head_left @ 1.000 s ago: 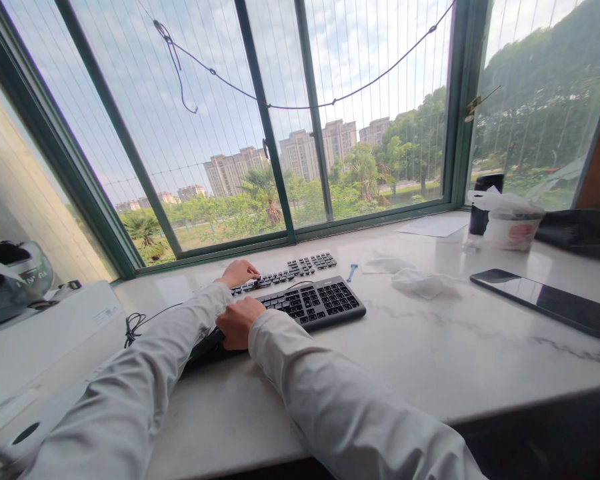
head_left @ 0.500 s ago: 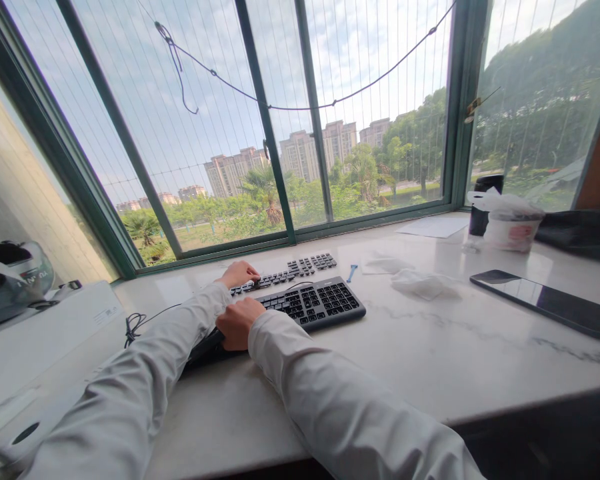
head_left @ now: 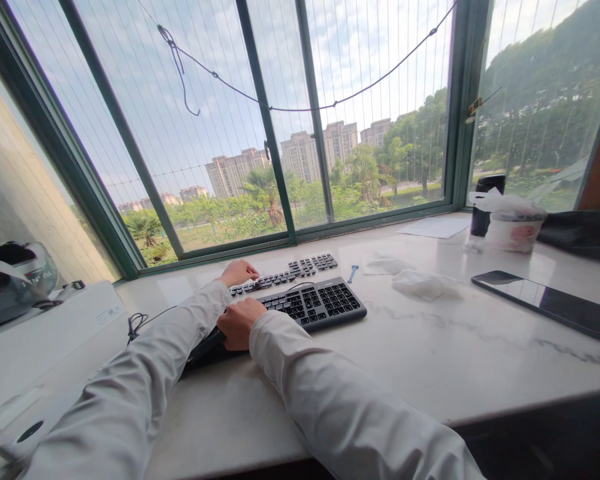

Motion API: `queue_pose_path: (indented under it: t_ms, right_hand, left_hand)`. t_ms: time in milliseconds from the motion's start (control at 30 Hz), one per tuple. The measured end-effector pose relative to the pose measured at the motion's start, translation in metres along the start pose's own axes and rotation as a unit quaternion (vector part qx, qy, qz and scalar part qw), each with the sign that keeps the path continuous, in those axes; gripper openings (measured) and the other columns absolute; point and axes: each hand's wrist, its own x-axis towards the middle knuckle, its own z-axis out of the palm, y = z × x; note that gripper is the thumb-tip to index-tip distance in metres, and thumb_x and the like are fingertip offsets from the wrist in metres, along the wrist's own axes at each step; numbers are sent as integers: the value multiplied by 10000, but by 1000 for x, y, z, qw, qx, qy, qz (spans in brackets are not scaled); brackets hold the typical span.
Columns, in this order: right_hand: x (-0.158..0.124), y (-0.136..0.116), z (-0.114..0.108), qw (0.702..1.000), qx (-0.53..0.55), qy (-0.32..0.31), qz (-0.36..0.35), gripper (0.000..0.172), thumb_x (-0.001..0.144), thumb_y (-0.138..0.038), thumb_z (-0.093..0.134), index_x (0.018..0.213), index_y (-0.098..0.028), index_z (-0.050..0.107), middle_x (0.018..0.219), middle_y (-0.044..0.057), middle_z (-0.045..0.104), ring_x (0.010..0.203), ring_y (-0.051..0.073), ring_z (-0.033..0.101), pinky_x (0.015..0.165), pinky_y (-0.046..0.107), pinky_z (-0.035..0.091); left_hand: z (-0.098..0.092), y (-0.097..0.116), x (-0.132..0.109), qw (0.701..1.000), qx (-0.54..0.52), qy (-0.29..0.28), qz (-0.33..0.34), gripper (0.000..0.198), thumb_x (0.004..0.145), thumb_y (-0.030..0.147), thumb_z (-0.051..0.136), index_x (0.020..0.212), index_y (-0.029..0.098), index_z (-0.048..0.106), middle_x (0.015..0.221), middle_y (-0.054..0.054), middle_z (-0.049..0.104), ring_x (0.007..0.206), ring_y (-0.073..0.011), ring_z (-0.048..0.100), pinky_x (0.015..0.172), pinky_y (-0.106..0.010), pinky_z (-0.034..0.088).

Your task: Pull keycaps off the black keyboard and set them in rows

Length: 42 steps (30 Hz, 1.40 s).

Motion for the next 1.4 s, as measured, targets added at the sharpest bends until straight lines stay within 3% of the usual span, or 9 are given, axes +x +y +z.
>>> queue_pose_path:
  t_ms: [200,433,633,733,800,933,1067,1267,1400]
  right_hand:
    - [-1,0,-3,1000,-2,0,4,298,723,-356,600,909,-154,716,870,151,701,826,296,672,664,395,512]
    - [-4,0,-12,997,-12,27,69,268,741,-309,581,929,-164,706,893,141,705,843,275,671,707,380,495]
    - [-6,8,-9,961,66,119,242,266,857,-354,455,944,-225,670,837,89,707,773,229,662,672,320,453]
    - [-1,15,0,909,189,203,310,269,852,-382,456,788,-216,658,749,48,684,719,190,629,629,267,413]
    - [3,20,6,854,294,274,329,353,864,-431,421,689,-198,621,656,24,635,651,157,587,595,242,385]
    - [13,26,10,704,501,356,355,394,812,-506,449,589,-188,519,504,-17,479,487,110,452,493,228,334]
    - [20,23,11,571,659,385,303,312,766,-422,544,578,-205,422,476,-64,350,412,76,320,431,223,287]
    - [24,12,16,522,728,352,271,333,774,-363,575,552,-204,385,491,-70,310,424,63,273,422,227,236]
    - [26,7,18,469,766,346,272,335,753,-363,629,559,-203,407,494,-68,311,442,71,268,432,241,234]
  left_hand:
    - [-30,-3,-20,999,-15,41,-2,235,740,425,652,875,274,773,803,21,750,852,-174,674,707,-199,460]
    - [-70,-9,-92,996,-37,82,-18,306,750,479,641,912,250,765,865,9,751,861,-195,673,724,-224,473]
    - [-52,-14,-159,983,-35,176,-21,279,805,447,594,906,252,767,937,-1,743,864,-207,661,750,-255,467]
    - [-38,-8,-177,984,-77,160,6,319,816,486,585,899,238,768,928,-6,743,694,-163,624,660,-252,448]
    - [-34,-3,-183,982,-117,137,48,364,825,519,569,907,223,765,897,-12,742,628,-135,579,601,-244,421]
    - [-33,6,-190,973,-171,87,127,375,798,542,603,861,212,769,810,-22,729,660,-128,573,606,-235,416]
    - [-32,8,-193,973,-178,54,135,378,737,567,654,859,232,777,772,-33,715,667,-142,581,625,-247,432]
    - [-30,6,-192,970,-205,40,123,401,676,565,707,843,208,782,755,-53,707,661,-152,580,624,-257,430]
    - [-30,7,-193,967,-216,41,131,409,680,558,705,824,182,777,717,-43,696,625,-131,543,580,-249,383]
